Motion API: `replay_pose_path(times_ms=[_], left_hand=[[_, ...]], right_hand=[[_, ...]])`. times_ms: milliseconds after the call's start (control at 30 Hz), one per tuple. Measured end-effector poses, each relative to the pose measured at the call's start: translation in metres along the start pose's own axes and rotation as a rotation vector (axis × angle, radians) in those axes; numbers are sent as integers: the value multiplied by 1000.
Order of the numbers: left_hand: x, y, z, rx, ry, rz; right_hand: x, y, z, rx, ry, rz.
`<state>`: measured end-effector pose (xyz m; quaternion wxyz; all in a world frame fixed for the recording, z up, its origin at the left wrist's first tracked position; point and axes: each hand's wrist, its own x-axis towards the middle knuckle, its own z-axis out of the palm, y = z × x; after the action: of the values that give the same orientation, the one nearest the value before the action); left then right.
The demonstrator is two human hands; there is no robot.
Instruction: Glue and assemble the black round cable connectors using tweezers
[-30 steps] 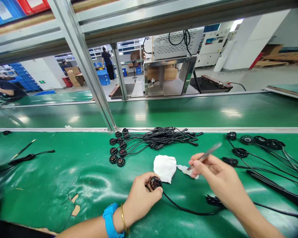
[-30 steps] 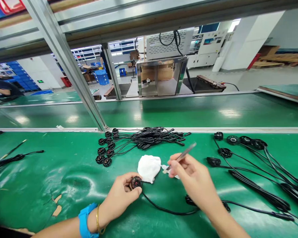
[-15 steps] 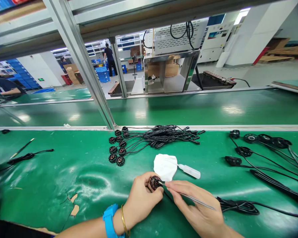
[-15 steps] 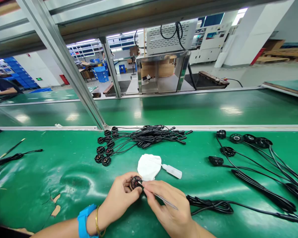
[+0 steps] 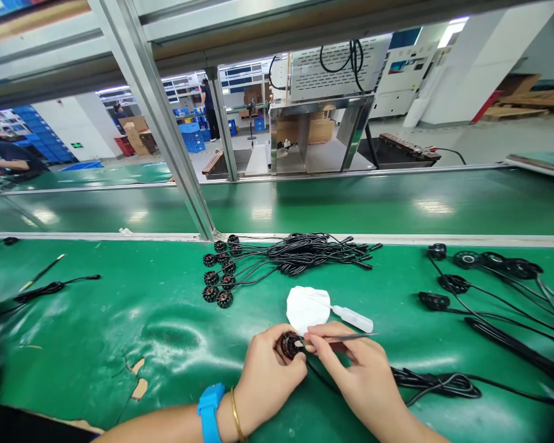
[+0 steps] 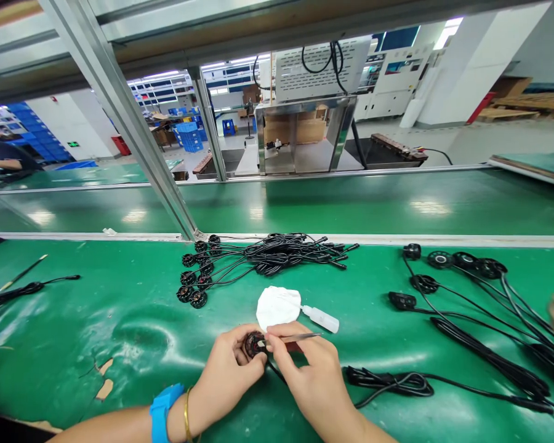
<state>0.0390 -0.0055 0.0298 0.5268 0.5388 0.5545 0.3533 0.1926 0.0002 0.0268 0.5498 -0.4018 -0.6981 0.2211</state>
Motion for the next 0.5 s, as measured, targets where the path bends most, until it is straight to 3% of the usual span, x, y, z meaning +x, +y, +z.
replay_pose_path(times_ms=[200, 400, 500], left_hand=[[1, -1, -2, -17, -5, 29], [0, 3, -5, 8, -7, -6], [1, 3, -5, 31, -11, -19]], right_hand=[[0, 0, -5, 29, -94, -174], [-2, 2, -20, 48, 42, -17], [-2, 4, -20, 90, 6, -59]])
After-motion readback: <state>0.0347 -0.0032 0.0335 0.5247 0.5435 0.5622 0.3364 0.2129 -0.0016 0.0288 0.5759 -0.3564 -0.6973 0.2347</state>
